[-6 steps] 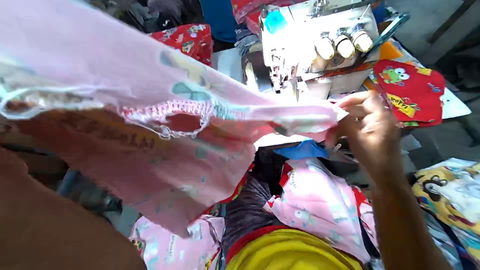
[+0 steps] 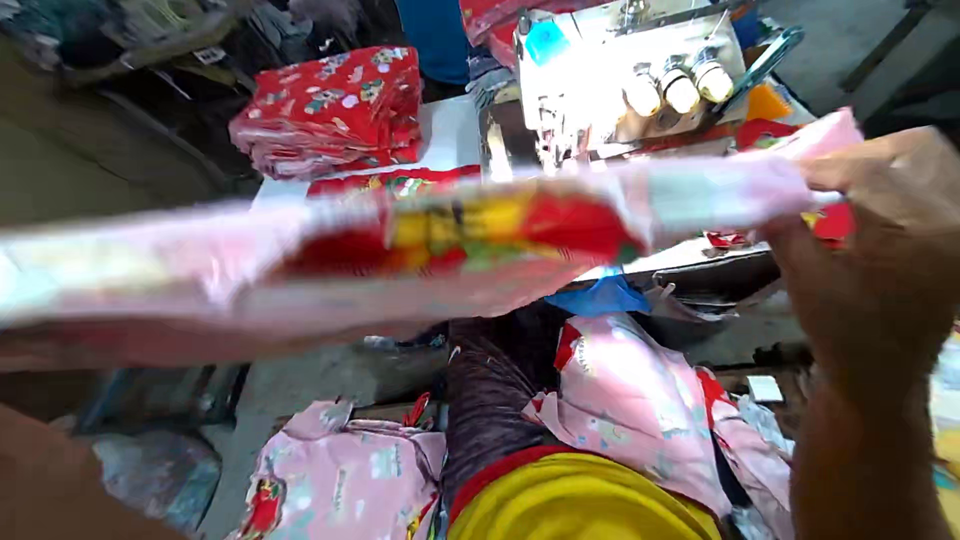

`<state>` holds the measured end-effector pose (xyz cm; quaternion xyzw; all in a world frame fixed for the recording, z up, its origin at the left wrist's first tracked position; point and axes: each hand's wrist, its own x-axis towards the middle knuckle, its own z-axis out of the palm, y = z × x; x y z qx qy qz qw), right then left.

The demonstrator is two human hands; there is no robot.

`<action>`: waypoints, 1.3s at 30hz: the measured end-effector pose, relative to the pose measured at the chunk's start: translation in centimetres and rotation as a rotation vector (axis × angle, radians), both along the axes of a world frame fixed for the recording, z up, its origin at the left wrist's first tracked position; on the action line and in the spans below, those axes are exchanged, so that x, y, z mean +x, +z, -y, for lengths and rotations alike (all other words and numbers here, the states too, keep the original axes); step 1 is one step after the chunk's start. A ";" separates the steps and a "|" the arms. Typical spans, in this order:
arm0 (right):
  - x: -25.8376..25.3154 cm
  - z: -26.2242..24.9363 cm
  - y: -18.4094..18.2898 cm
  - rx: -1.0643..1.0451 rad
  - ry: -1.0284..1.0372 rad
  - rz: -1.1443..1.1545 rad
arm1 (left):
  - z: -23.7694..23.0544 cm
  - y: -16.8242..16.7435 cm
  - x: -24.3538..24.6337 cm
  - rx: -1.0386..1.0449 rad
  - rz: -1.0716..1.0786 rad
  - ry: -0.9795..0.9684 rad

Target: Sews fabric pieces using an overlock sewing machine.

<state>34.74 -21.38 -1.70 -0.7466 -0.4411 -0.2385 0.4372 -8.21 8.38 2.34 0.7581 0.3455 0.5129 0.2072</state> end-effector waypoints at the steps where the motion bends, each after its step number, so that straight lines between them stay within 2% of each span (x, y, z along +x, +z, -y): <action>1: 0.4 0.7 0.1 0.031 0.000 0.024 | 0.4 0.1 -0.9 -0.087 -0.045 -0.179; 2: 0.9 1.4 0.1 0.077 0.023 0.026 | 0.6 -0.4 -1.7 -0.155 -0.016 -0.306; 5: 3.0 3.1 -1.3 0.247 0.283 -0.163 | 1.9 -2.6 -2.5 -0.326 0.246 -0.347; 6: 3.3 2.5 -1.8 0.313 0.395 -0.265 | 2.2 -3.1 -1.9 -0.371 0.239 -0.325; 7: 3.2 1.4 -2.1 0.334 0.459 -0.339 | 2.6 -3.3 -0.3 -0.403 0.182 -0.315; 9: 2.3 -1.7 -2.3 0.268 0.420 -0.404 | 2.5 -3.8 4.5 -0.430 0.039 -0.220; 11: 1.9 -5.2 -3.2 0.187 0.319 -0.429 | -0.4 -5.5 7.8 -0.397 -0.195 -0.055; 13: 1.7 -8.7 -3.6 0.102 0.237 -0.444 | -4.9 -7.6 10.5 -0.294 -0.438 0.018; 15: 1.7 -11.7 -3.6 0.043 0.244 -0.399 | -7.7 -8.0 13.7 -0.239 -0.591 -0.115; 16: 1.7 -12.9 -3.5 0.027 0.258 -0.366 | -7.7 -7.5 16.0 -0.195 -0.620 -0.190; 21: 0.8 -15.9 -2.5 0.005 0.290 -0.365 | -0.3 -3.2 27.6 0.056 -0.633 -0.549; 24: 0.5 -15.7 -2.9 0.052 0.311 -0.426 | -0.1 -3.3 31.6 0.155 -0.537 -0.602; 26: 0.1 -15.1 -3.6 0.086 0.345 -0.527 | -0.9 -2.8 32.7 0.127 -0.505 -0.623; 29: -0.7 -14.3 -5.4 0.135 0.433 -0.721 | -1.3 -1.9 33.1 0.103 -0.505 -0.540; 33: -2.0 -14.1 -6.7 0.334 0.443 -0.860 | -2.0 -2.3 32.4 0.070 -0.452 -0.486; 36: -2.2 -14.3 -6.8 0.446 0.473 -0.919 | -2.0 -2.9 31.8 0.038 -0.382 -0.499; 39: -2.3 -14.5 -6.7 0.459 0.485 -0.876 | -1.8 -3.1 31.1 0.022 -0.390 -0.521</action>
